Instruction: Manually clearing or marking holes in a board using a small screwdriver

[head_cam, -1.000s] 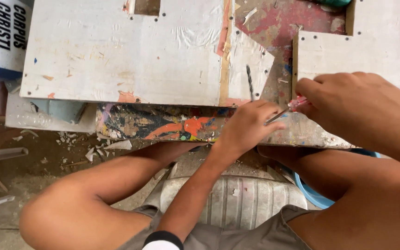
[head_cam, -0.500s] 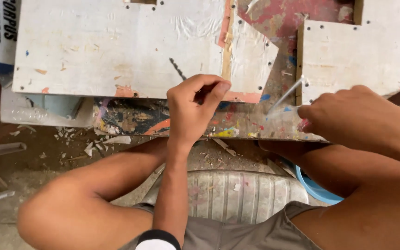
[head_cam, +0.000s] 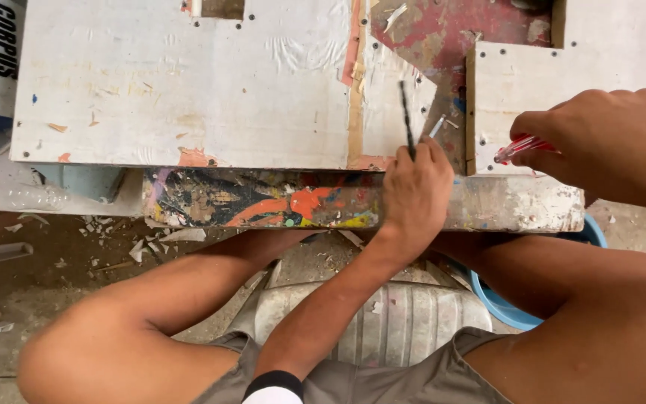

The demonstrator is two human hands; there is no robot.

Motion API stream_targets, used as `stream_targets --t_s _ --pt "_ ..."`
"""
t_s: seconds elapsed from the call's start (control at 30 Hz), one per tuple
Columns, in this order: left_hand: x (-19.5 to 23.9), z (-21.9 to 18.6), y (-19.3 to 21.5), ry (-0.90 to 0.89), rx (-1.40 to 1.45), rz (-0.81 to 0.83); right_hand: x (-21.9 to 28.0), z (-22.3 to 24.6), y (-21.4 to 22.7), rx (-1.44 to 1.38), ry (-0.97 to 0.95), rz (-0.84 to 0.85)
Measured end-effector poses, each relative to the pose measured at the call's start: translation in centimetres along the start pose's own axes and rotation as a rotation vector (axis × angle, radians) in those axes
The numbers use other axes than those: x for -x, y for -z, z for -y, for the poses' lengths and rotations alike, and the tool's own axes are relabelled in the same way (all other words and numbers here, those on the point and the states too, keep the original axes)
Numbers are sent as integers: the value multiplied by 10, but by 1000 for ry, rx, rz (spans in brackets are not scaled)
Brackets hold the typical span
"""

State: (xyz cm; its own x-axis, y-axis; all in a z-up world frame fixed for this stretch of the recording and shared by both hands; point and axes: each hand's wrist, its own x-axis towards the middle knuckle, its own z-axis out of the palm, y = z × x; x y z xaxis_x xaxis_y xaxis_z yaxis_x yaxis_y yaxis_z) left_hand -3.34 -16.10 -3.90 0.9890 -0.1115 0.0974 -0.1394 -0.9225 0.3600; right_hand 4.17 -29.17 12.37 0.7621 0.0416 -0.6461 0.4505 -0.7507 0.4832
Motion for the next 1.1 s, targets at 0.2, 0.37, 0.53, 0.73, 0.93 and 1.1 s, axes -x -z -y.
stream_targets --t_s 0.2,0.37,0.53,0.73,0.93,1.1 --pt "-4 -15 -17 96 -147 -74 -12 -17 -23 32 41 -93" --pt "-4 -21 6 162 -122 105 1 -17 -11 19 23 -21" --pt "5 -12 -19 31 -165 -49 -28 -32 -56 -2 80 -280" --pt "25 6 24 -32 78 -120 -28 -40 -51 -233 264 -594" --pt "33 27 24 -300 919 -222 5 -28 -11 -495 510 -685" --pt "39 26 60 -16 1778 -95 18 -16 9 -641 691 -755"
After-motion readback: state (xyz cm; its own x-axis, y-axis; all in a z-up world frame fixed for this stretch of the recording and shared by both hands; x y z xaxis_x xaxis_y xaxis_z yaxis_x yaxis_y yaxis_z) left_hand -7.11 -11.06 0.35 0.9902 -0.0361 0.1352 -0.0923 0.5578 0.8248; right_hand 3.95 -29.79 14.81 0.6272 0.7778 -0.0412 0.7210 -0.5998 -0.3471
